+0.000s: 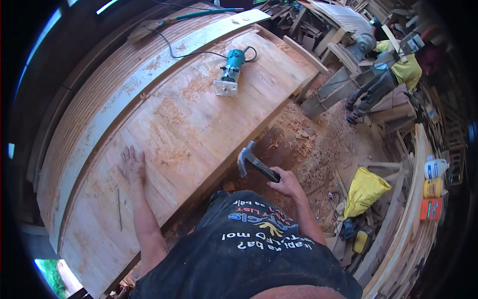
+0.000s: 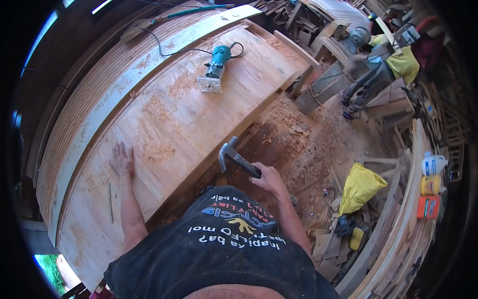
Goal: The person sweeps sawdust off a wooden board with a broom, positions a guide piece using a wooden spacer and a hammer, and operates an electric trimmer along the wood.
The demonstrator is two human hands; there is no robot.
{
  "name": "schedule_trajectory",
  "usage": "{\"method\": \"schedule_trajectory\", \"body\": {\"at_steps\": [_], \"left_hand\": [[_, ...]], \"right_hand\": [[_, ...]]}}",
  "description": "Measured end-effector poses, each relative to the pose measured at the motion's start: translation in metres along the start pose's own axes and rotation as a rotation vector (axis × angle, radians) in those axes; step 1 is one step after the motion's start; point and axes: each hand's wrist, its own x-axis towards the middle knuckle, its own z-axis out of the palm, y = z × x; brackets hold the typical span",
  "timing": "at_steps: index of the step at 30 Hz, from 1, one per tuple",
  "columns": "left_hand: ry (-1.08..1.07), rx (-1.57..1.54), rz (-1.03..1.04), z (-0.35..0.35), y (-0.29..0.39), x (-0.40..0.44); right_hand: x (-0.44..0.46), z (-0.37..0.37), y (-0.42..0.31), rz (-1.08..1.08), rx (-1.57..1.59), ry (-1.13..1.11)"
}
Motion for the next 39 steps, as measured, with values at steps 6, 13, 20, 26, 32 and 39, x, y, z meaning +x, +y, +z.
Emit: {"method": "schedule_trajectory", "body": {"at_steps": [6, 13, 20, 26, 32, 39], "left_hand": [[0.071, -0.085, -0.113, 0.022, 0.012, 0.013], [-0.027, -0.274, 0.054, 0.003, 0.084, -0.008], [0.014, -0.423, -0.210, 0.021, 0.168, -0.089], [0.066, -0.323, -0.360, 0.037, 0.232, -0.106], [0.083, -0.238, -0.409, 0.040, 0.235, -0.103], [0.172, -0.343, -0.395, 0.035, 0.242, -0.105]], "right_hand": [[0.117, -0.038, -0.023, -0.308, -0.224, -0.146], [0.223, -0.054, -0.070, -0.546, -0.428, -0.446], [0.354, -0.062, -0.021, -0.245, 0.484, 0.091], [0.433, -0.059, -0.041, -0.023, 0.384, 0.019], [0.452, -0.062, -0.102, 0.163, 0.416, -0.130], [0.489, -0.034, -0.108, 0.224, 0.516, -0.067]]}}
